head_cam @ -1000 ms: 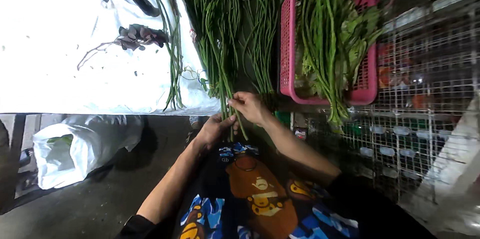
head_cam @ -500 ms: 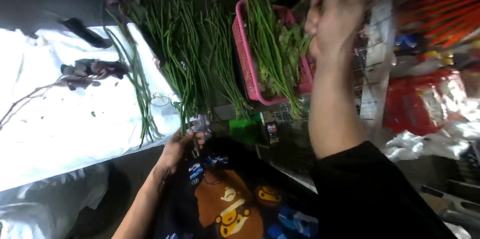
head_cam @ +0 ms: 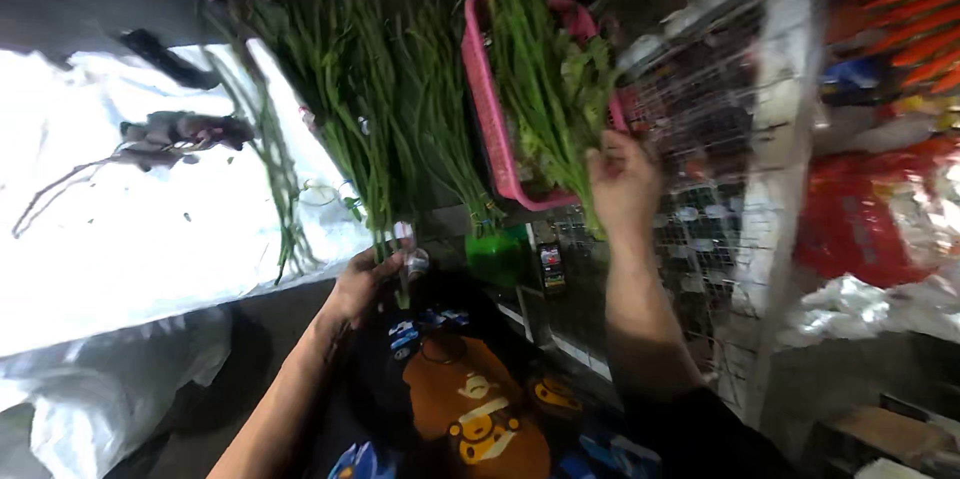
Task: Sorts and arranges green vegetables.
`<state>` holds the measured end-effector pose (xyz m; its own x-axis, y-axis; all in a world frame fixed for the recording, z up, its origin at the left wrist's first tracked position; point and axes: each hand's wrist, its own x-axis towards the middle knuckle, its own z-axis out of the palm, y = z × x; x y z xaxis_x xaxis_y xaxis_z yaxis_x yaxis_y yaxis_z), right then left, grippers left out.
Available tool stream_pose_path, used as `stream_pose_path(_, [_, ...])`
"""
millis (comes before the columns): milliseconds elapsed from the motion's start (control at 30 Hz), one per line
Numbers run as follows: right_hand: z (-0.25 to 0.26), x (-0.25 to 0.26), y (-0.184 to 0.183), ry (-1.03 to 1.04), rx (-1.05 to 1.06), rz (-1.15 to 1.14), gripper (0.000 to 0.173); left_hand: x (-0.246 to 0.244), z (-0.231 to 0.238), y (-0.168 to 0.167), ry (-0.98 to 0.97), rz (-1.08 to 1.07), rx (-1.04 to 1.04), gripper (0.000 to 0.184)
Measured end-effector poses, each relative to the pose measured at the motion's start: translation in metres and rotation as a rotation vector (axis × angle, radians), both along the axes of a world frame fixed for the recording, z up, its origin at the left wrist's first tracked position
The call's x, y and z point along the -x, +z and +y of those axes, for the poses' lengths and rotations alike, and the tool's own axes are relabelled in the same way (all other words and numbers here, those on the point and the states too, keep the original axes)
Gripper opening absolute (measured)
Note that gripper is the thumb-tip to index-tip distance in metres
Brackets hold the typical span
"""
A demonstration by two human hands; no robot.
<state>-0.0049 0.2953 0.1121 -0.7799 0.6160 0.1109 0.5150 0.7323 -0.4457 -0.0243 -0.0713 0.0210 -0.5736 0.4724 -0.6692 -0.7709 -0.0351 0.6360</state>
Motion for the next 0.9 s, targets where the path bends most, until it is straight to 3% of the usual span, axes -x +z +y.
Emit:
stream_pose_path(133, [-0.053,-0.013,0.006,0.349,0.274,0.086,0.03,-0.012,0.008,-0.007,0.029,0.002,-0.025,0.028])
stream_pose_path(267, [-0.118,-0.025,-0.034,0.671,0.77,-0.427,0.03,-0.027,0.022,-0.024,0.033,0.046,-0.053,0.029])
stream_pose_path(367, [-0.142,-0.032,-0.068,0.657,0.918,-0.689,0.036,-0.036,0.033,-0.026,0.106,0.023,-0.051,0.028])
stream_pose_path(500, [-0.137,-0.04,-0.086,0.583,1.058,-0.606,0.022,-0.046,0.041,-0.027,0.206,0.001,-0.054,0.024])
stream_pose_path(667, [-0.135,-0.05,-0.089,0.523,1.318,-0.642,0.027,-0.052,0.056,-0.024,0.25,-0.035,-0.103,0.038])
stream_pose_path(767, [-0.143,-0.055,-0.088,0.499,1.335,-0.592,0.027,-0.053,0.063,-0.021,0.201,0.036,-0.078,0.046])
stream_pose_path(900, [-0.152,-0.065,-0.098,0.463,1.233,-0.499,0.028,-0.057,0.062,-0.01,-0.027,0.164,0.176,0.057])
